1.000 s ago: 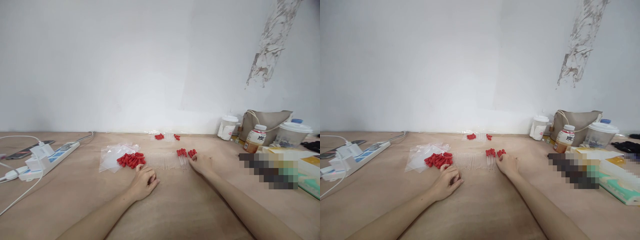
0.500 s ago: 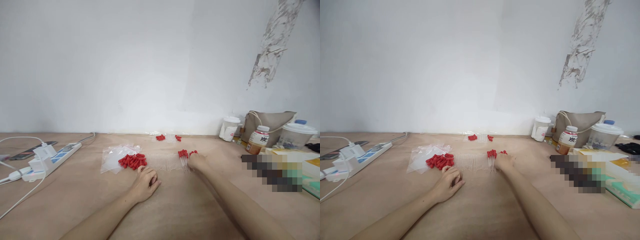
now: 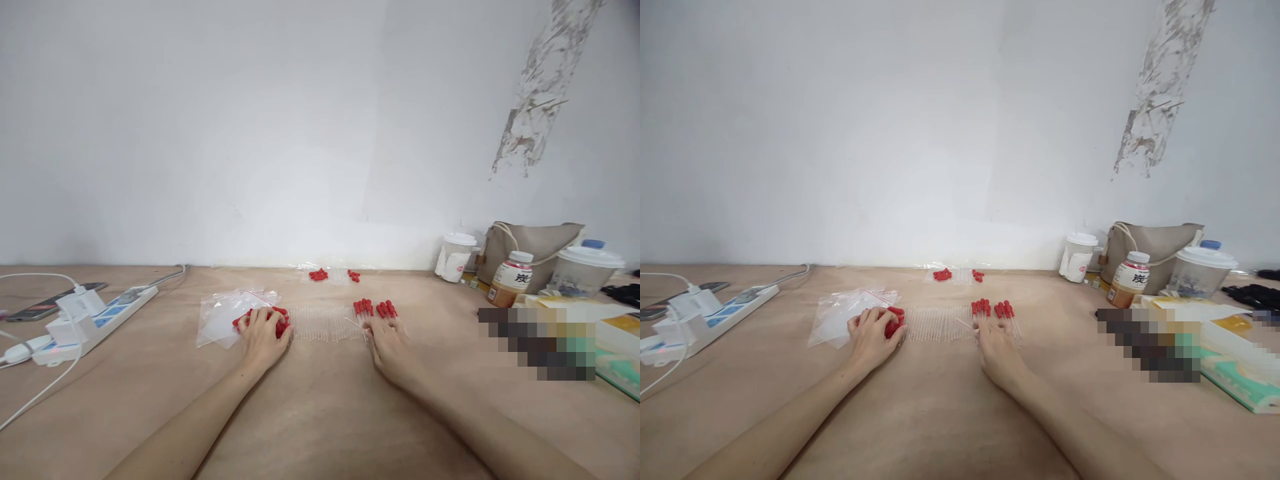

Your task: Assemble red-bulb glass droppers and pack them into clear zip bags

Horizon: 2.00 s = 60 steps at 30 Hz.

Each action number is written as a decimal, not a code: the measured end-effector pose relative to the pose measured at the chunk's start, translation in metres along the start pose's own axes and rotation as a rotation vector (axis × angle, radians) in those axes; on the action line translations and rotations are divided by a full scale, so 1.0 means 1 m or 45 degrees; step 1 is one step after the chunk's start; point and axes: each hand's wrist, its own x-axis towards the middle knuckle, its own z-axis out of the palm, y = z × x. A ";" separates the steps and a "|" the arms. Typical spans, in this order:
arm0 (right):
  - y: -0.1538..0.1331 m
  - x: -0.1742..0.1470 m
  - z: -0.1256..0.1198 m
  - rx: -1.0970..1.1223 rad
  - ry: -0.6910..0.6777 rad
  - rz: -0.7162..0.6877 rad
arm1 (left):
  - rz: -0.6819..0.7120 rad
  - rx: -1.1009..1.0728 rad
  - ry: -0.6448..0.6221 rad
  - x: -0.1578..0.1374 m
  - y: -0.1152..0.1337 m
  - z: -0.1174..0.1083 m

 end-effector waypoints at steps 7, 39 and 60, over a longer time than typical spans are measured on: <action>-0.005 -0.013 0.022 0.102 0.169 -0.086 | -0.001 0.033 -0.006 0.001 0.004 0.002; -0.027 -0.014 0.003 0.332 0.163 -0.151 | 0.355 -0.591 -0.385 -0.029 0.048 -0.019; -0.030 -0.015 0.004 0.502 0.108 -0.254 | 0.533 -0.639 -0.482 -0.030 0.048 -0.024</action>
